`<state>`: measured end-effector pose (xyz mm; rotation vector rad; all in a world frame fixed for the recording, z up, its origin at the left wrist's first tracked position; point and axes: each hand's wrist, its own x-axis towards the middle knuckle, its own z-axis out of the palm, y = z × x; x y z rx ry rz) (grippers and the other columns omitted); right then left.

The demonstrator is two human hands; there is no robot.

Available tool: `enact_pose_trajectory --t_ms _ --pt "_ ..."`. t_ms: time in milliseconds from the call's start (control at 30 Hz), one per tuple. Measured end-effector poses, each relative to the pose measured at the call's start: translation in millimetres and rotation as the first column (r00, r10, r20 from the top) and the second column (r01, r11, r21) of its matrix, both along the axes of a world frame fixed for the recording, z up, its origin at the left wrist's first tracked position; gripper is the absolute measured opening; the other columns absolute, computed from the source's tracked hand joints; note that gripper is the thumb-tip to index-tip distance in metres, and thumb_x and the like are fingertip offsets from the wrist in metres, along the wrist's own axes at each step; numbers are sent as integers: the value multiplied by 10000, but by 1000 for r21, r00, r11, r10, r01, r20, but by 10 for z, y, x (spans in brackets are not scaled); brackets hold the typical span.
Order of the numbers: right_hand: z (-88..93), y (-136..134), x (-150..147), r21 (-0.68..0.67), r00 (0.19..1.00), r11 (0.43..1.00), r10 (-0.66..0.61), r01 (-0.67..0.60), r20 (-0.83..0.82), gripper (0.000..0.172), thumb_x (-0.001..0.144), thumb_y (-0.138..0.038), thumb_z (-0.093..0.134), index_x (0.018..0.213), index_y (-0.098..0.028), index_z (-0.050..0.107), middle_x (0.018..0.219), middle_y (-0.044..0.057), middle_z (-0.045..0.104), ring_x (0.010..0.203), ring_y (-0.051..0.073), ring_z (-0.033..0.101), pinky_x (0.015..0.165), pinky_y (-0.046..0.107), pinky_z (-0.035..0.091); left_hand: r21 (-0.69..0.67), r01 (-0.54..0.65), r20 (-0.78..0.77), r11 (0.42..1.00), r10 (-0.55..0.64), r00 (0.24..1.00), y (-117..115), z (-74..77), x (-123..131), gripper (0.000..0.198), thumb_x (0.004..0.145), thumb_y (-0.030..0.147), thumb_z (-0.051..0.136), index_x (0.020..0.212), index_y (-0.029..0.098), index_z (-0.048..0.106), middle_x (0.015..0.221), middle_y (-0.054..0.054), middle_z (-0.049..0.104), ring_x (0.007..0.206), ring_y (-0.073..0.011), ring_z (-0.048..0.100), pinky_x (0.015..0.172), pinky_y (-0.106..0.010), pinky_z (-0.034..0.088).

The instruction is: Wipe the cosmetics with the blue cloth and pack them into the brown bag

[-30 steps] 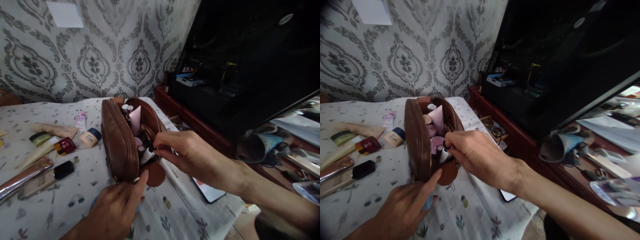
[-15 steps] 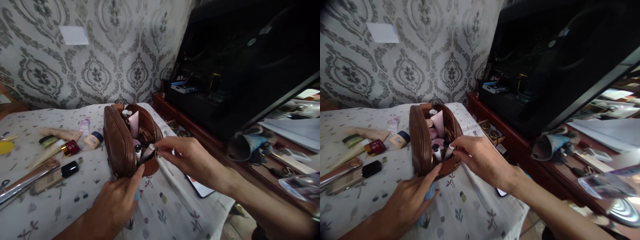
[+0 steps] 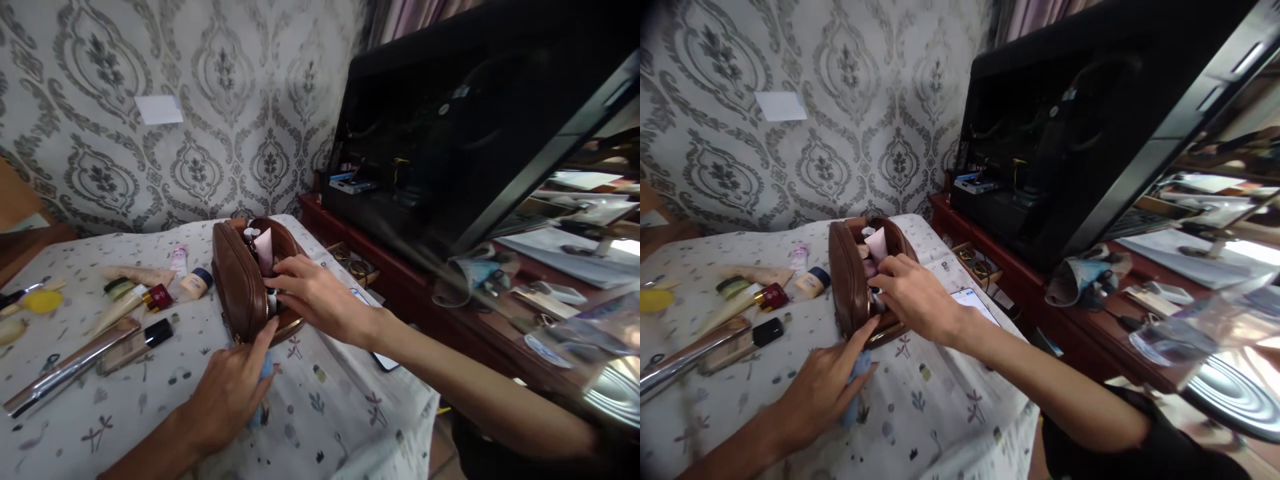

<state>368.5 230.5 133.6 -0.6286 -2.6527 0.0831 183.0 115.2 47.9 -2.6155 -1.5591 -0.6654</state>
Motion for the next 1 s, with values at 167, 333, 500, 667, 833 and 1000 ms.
enact_pose_trajectory --t_ms 167,333,500,667,833,1000 --pt "-42 64 -64 66 996 996 -57 53 64 255 980 -140 513 1133 -127 717 1123 149 664 1090 260 597 945 404 511 -8 6 -14 1000 -6 1000 -84 -11 -70 596 997 249 418 1543 177 191 866 -30 761 717 -205 743 595 -288 581" --pt "27 59 -64 120 976 983 -155 137 154 181 984 -192 550 1022 -130 715 1076 133 674 1042 247 597 919 377 463 -24 16 5 1000 -16 1000 -150 -34 -106 592 993 232 420 1533 181 184 843 -13 761 696 -210 741 602 -311 593" --pt "93 29 -84 172 941 968 -224 184 255 177 993 -191 535 951 -129 695 1042 115 682 973 229 586 847 350 412 -41 -1 -20 999 0 1000 -173 -57 -119 572 983 228 422 1518 164 230 858 -32 771 712 -221 746 626 -335 605" --pt "84 35 -56 206 922 960 -246 190 298 143 970 -136 546 946 -125 687 1056 107 687 1013 239 579 842 354 391 -42 -9 -38 999 8 999 -201 -68 -135 551 978 216 425 1501 148 263 860 -38 772 705 -227 746 592 -333 599" --pt "66 42 -59 212 924 960 -242 183 297 123 962 -127 559 942 -121 680 1065 111 679 1027 239 573 852 348 399 -35 -4 -30 999 3 1000 -236 -70 -154 553 985 222 416 1505 156 237 847 -32 767 689 -227 740 577 -334 589" --pt "117 -1 -80 203 910 958 -261 203 322 175 994 -194 530 986 -104 681 1060 127 675 1009 248 571 865 360 405 -43 -17 -10 999 16 1000 -251 -105 -184 618 975 212 422 1542 197 174 872 -33 769 691 -220 737 577 -322 578"
